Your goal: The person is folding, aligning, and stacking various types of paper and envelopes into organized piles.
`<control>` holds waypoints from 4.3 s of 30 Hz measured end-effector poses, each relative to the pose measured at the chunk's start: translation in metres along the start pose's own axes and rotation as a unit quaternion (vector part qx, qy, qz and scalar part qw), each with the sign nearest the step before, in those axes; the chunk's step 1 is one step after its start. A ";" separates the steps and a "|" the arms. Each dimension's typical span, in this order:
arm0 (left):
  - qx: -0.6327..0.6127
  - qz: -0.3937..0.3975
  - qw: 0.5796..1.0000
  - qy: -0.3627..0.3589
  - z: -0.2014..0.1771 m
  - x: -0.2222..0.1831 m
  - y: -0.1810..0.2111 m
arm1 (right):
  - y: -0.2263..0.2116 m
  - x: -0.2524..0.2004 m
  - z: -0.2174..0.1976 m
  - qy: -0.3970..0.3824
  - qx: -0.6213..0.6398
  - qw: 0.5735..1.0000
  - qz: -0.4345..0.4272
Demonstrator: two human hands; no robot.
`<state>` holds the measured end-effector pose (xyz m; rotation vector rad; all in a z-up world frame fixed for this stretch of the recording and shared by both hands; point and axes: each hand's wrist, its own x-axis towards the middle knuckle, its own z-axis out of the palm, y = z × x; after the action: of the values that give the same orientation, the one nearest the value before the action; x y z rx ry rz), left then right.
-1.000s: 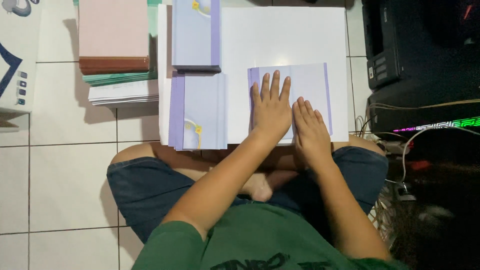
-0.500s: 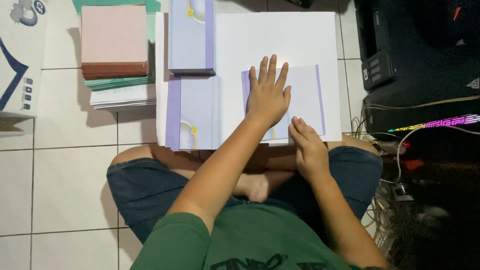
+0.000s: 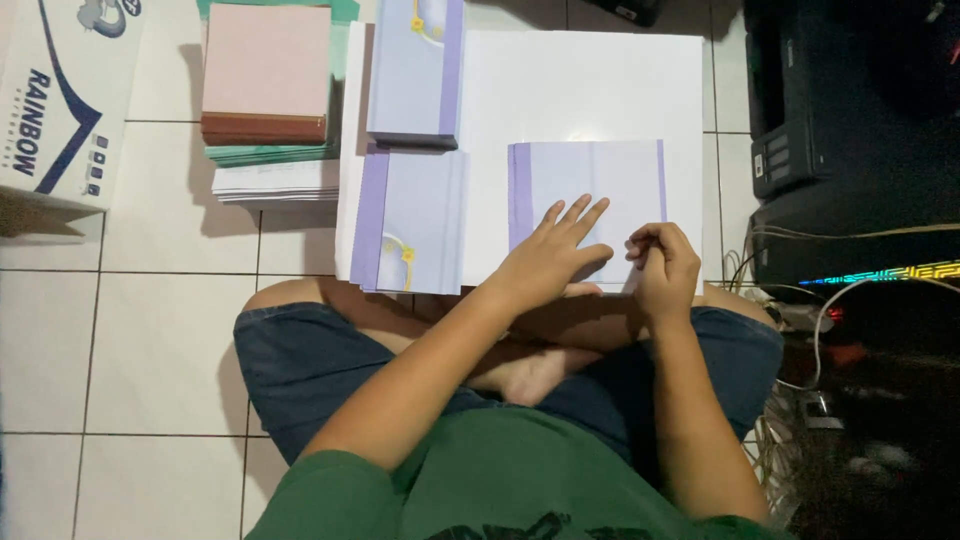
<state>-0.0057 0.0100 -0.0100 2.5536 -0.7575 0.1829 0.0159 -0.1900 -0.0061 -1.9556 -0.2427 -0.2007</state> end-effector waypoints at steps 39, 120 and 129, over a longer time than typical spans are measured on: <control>0.128 -0.098 0.963 0.214 -0.065 -0.177 -0.052 | -0.008 -0.004 0.001 -0.022 0.002 1.000 -0.018; 0.059 -0.224 0.970 0.069 -0.017 0.016 -0.002 | -0.017 0.041 0.040 -0.277 -0.448 0.843 -0.108; 0.038 -0.236 0.970 0.042 -0.024 0.016 0.001 | -0.014 0.044 0.050 -0.259 -0.453 0.845 -0.117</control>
<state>0.0072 0.0124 0.0155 2.6940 -0.0982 0.1621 0.0562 -0.1354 -0.0020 -2.9063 -0.8721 0.0977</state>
